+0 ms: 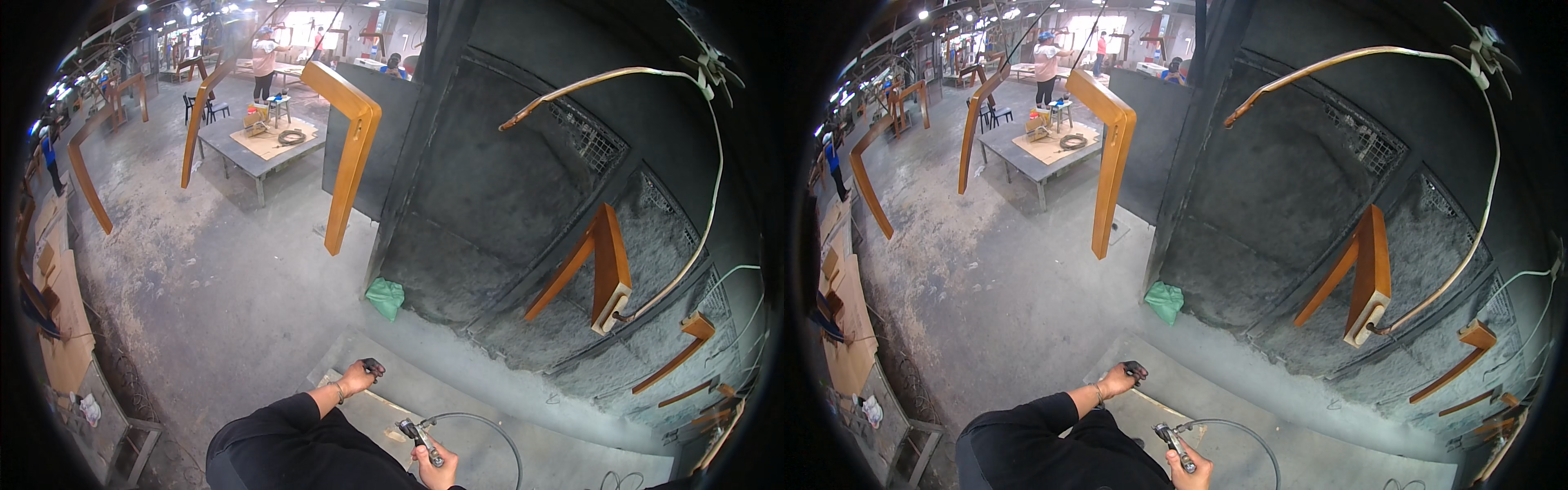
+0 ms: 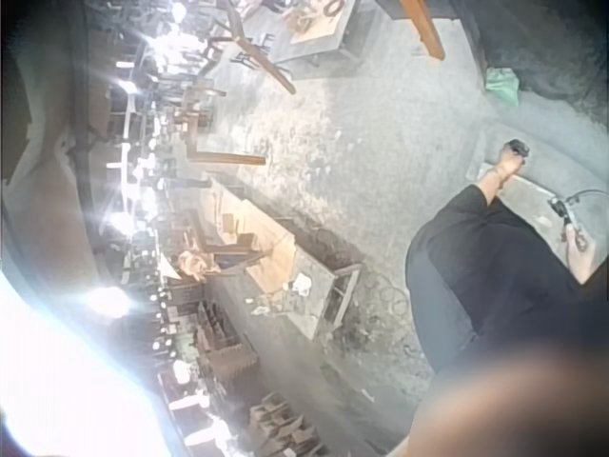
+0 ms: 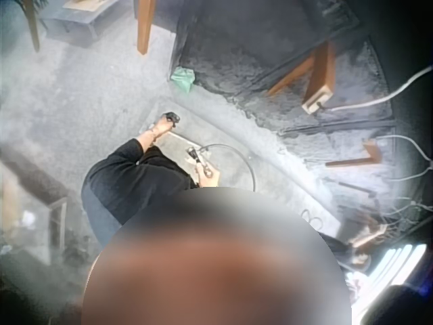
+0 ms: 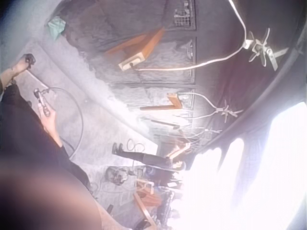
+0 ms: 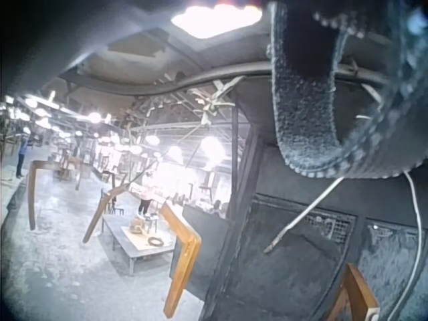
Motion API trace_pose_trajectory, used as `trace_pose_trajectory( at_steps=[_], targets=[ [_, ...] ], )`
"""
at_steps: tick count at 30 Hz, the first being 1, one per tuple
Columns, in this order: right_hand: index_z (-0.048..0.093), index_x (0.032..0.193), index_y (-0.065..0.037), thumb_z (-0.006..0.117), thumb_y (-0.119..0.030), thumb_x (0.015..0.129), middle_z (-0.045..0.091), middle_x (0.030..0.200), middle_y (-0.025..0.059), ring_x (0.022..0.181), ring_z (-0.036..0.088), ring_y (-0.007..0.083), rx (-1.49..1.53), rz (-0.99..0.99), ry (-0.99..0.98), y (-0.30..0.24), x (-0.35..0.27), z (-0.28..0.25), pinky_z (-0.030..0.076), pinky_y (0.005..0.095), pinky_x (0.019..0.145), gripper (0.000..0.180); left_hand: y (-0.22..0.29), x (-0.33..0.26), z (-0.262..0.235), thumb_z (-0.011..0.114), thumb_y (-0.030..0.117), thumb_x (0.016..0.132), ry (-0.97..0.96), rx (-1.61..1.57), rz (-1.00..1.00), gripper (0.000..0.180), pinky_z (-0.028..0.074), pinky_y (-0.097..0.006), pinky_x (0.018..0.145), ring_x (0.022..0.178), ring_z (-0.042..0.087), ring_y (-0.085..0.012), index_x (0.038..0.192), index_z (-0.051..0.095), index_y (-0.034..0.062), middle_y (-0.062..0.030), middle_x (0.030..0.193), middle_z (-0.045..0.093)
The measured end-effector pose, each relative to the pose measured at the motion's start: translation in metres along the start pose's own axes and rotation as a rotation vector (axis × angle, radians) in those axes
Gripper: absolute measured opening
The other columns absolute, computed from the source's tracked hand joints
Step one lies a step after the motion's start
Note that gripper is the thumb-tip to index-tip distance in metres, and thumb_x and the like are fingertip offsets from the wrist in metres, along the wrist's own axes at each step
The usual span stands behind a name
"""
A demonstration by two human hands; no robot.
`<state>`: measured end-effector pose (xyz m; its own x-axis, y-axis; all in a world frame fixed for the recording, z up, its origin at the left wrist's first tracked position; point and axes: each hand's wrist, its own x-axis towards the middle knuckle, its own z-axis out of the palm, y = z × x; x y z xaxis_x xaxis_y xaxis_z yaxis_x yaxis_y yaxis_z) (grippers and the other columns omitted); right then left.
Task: The person spray paints several L-shaped wooden furniture parts that are hanging from hooks. They use a spray gun to apply a light-colored finish, rotating each piece to coat all sides before moving to the next.
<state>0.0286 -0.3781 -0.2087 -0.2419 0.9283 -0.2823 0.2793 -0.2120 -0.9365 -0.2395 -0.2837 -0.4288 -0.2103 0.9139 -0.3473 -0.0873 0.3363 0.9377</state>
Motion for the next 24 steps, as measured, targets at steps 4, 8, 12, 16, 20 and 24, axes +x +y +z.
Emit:
trace_pose_trajectory(
  at_steps=[4, 8, 12, 16, 20, 24],
  targets=[
    [0.073, 0.096, -0.002, 0.069, -0.017, 0.095, 0.059, 0.072, -0.0044, 0.063, 0.049, 0.0044, 0.002, -0.023, 0.015, 0.0018, 0.0015, 0.0011, 0.038, 0.0247, 0.054, 0.015, -0.0023, 0.0015, 0.0010, 0.049, -0.002, 0.085, 0.035, -0.038, 0.031, 0.026, 0.057, -0.029, 0.079, 0.090, 0.066, -0.0132, 0.100, 0.070, 0.0029, -0.0050, 0.096, 0.071],
    [0.072, 0.095, -0.002, 0.068, -0.016, 0.095, 0.059, 0.072, -0.0043, 0.062, 0.048, 0.0042, -0.019, -0.039, 0.007, 0.0026, 0.0029, 0.0014, 0.038, 0.0246, 0.053, 0.015, -0.0051, 0.0036, 0.0021, 0.049, -0.002, 0.085, 0.029, -0.023, 0.020, 0.026, 0.057, -0.029, 0.079, 0.090, 0.066, -0.0132, 0.100, 0.070, 0.0030, -0.0052, 0.096, 0.071],
    [0.072, 0.094, -0.001, 0.068, -0.016, 0.095, 0.059, 0.071, -0.0038, 0.061, 0.048, 0.0041, 0.023, -0.004, 0.017, 0.0006, 0.0018, 0.0027, 0.038, 0.0247, 0.053, 0.016, -0.0084, 0.0047, 0.0025, 0.050, -0.002, 0.086, 0.034, -0.027, 0.009, 0.025, 0.057, -0.029, 0.078, 0.090, 0.066, -0.0131, 0.100, 0.070, 0.0028, -0.0056, 0.097, 0.071],
    [0.071, 0.091, 0.000, 0.068, -0.017, 0.095, 0.060, 0.071, -0.0026, 0.062, 0.049, 0.0053, 0.037, -0.008, 0.019, -0.0034, -0.0005, 0.0037, 0.039, 0.0256, 0.053, 0.018, -0.0100, 0.0037, 0.0018, 0.051, -0.002, 0.086, 0.040, -0.017, 0.014, 0.025, 0.057, -0.029, 0.078, 0.090, 0.066, -0.0129, 0.100, 0.070, 0.0026, -0.0059, 0.097, 0.071],
    [0.070, 0.090, 0.000, 0.069, -0.019, 0.095, 0.061, 0.072, -0.0016, 0.064, 0.050, 0.0064, 0.019, -0.028, 0.019, -0.0046, -0.0012, 0.0033, 0.040, 0.0261, 0.054, 0.020, -0.0082, -0.0001, 0.0012, 0.051, -0.002, 0.087, 0.043, -0.027, 0.032, 0.025, 0.057, -0.029, 0.078, 0.089, 0.067, -0.0129, 0.101, 0.070, 0.0031, -0.0057, 0.096, 0.072],
    [0.071, 0.093, 0.001, 0.069, -0.020, 0.095, 0.062, 0.073, -0.0009, 0.064, 0.051, 0.0067, 0.016, -0.025, 0.018, -0.0004, 0.0002, 0.0044, 0.040, 0.0263, 0.054, 0.021, -0.0063, -0.0028, -0.0016, 0.052, 0.000, 0.089, 0.045, 0.021, 0.034, 0.023, 0.057, -0.029, 0.078, 0.089, 0.067, -0.0134, 0.102, 0.070, 0.0035, -0.0057, 0.097, 0.072]
  ],
)
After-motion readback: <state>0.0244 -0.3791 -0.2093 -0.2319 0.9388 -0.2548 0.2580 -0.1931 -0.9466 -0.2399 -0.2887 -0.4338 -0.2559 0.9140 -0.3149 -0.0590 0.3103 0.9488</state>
